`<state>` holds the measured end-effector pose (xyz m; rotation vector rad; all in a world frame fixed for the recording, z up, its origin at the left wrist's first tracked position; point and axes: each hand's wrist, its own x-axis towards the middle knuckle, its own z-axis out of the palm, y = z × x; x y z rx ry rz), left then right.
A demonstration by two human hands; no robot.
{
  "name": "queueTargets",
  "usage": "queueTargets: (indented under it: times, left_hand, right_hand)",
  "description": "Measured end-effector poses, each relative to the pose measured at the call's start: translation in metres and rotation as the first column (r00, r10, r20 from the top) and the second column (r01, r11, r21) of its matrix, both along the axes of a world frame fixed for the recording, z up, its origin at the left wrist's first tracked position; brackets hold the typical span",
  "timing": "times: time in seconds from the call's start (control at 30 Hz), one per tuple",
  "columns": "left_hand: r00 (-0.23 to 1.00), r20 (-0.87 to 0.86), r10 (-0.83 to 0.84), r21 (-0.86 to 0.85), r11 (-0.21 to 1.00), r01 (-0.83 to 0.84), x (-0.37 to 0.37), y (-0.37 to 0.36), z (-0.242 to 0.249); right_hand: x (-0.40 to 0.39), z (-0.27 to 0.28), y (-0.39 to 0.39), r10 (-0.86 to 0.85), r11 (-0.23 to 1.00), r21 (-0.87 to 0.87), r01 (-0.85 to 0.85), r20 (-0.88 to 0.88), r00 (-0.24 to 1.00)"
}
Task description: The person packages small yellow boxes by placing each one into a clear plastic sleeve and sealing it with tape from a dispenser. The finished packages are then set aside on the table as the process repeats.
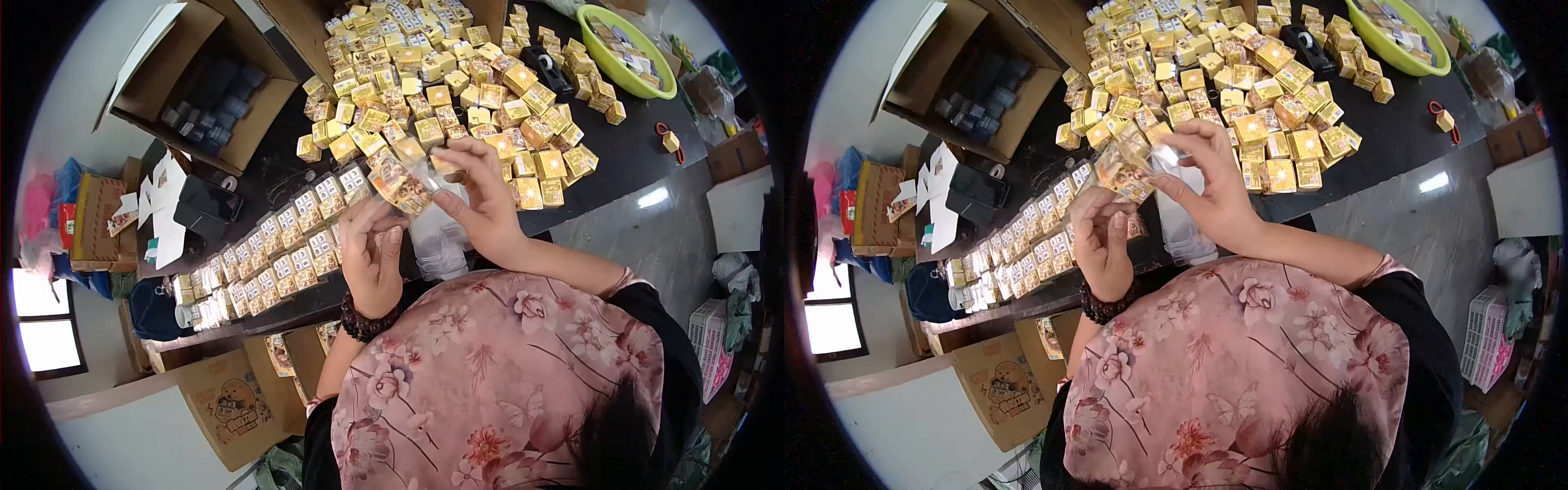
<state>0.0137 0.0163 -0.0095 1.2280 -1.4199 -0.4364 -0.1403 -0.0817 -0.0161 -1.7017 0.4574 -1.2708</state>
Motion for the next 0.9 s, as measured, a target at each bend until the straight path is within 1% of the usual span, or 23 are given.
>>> queueTargets:
  times: [0.03,0.07,0.1,0.13,0.17,0.2,0.23,0.27,0.3,0.37,0.4,0.43,0.47,0.5,0.53,0.57,0.63,0.67,0.73,0.77,0.83,0.87,0.9]
  left_hand:
    - [0.986,-0.161,-0.045,0.032,0.998,0.051,-0.002,0.0,0.0]
    - [0.944,-0.32,-0.084,0.056,0.993,0.107,-0.004,0.0,0.0]
    - [0.943,-0.321,-0.085,0.057,0.992,0.109,-0.005,0.001,0.004]
    - [0.961,-0.229,-0.155,0.119,0.975,0.185,-0.005,0.003,0.011]
    - [0.964,-0.138,-0.229,0.186,0.95,0.252,-0.006,0.006,0.015]
    - [0.92,-0.315,-0.235,0.264,0.909,0.322,-0.005,0.013,0.016]
    - [0.922,-0.318,-0.22,0.424,0.837,0.346,0.012,0.025,0.017]
    - [0.926,-0.316,-0.206,0.569,0.74,0.359,0.034,0.035,0.014]
    - [0.974,-0.082,-0.209,0.393,0.892,0.224,0.041,0.035,0.014]
    - [0.997,-0.067,0.045,0.244,0.969,-0.028,0.023,0.027,0.009]
    - [0.97,-0.243,0.004,0.115,0.993,0.025,0.005,0.012,0.019]
    - [0.97,-0.243,0.014,0.117,0.993,0.015,0.004,0.009,0.022]
    - [0.92,-0.385,-0.067,0.158,0.978,0.137,0.004,0.005,0.023]
    - [0.842,-0.522,-0.14,0.178,0.947,0.268,0.004,0.002,0.024]
    - [0.851,-0.482,-0.208,0.184,0.926,0.33,0.011,0.001,0.018]
    - [0.849,-0.484,-0.211,0.185,0.924,0.335,0.014,-0.001,0.016]
    - [0.901,-0.331,-0.279,0.178,0.92,0.35,0.016,-0.002,0.012]
    - [0.9,-0.333,-0.282,0.179,0.918,0.354,0.013,-0.003,0.012]
    - [0.922,-0.34,-0.187,0.153,0.956,0.251,0.004,-0.005,0.011]
    - [0.921,-0.34,-0.188,0.15,0.956,0.251,0.002,-0.006,0.011]
    - [0.85,-0.487,-0.201,0.048,0.966,0.256,-0.001,-0.007,0.012]
    - [0.85,-0.486,-0.203,0.047,0.965,0.257,-0.002,-0.007,0.012]
    - [0.888,-0.415,-0.197,0.092,0.962,0.257,-0.002,-0.007,0.011]
  right_hand:
    - [0.003,-0.001,0.001,-0.034,0.969,0.247,-0.004,0.151,0.988]
    - [0.001,0.0,0.0,0.115,0.911,0.374,-0.172,0.168,0.979]
    - [0.001,-0.001,0.0,0.113,0.911,0.375,-0.17,0.168,0.979]
    - [0.0,-0.001,0.001,0.157,0.769,0.556,-0.314,0.312,0.937]
    - [-0.001,-0.001,0.0,0.16,0.576,0.677,-0.458,0.456,0.875]
    - [-0.003,0.0,-0.005,0.139,0.599,0.664,-0.448,0.465,0.875]
    - [-0.005,-0.001,-0.009,0.14,0.599,0.663,-0.449,0.465,0.874]
    - [-0.007,-0.003,-0.012,0.203,0.813,0.474,-0.339,0.314,0.927]
    - [-0.009,-0.001,-0.013,0.212,0.945,0.22,-0.241,0.147,0.966]
    - [-0.014,0.009,-0.006,0.356,0.884,0.301,-0.357,0.061,0.932]
    - [-0.015,0.016,-0.002,0.41,0.853,0.348,-0.389,0.015,0.912]
    - [-0.014,0.016,-0.001,0.443,0.827,0.39,-0.405,-0.007,0.897]
    - [-0.014,0.016,-0.002,0.45,0.825,0.388,-0.412,-0.008,0.893]
    - [-0.016,0.016,-0.005,0.473,0.831,0.368,-0.417,-0.072,0.878]
    - [-0.018,0.014,-0.007,0.489,0.837,0.351,-0.42,-0.135,0.862]
    - [-0.019,0.013,-0.009,0.485,0.838,0.354,-0.415,-0.136,0.864]
    - [-0.021,0.011,-0.012,0.528,0.821,0.343,-0.456,-0.155,0.835]
    - [-0.02,0.01,-0.011,0.525,0.823,0.345,-0.452,-0.155,0.837]
    - [-0.015,0.009,-0.009,0.45,0.84,0.311,-0.445,0.06,0.891]
    - [-0.014,0.007,-0.011,0.45,0.841,0.309,-0.445,0.058,0.891]
    - [-0.013,0.004,-0.016,0.444,0.822,0.314,-0.475,0.17,0.88]
    - [-0.014,0.007,-0.019,0.443,0.823,0.313,-0.474,0.169,0.88]
    - [-0.015,0.014,-0.022,0.48,0.804,0.363,-0.471,0.069,0.874]
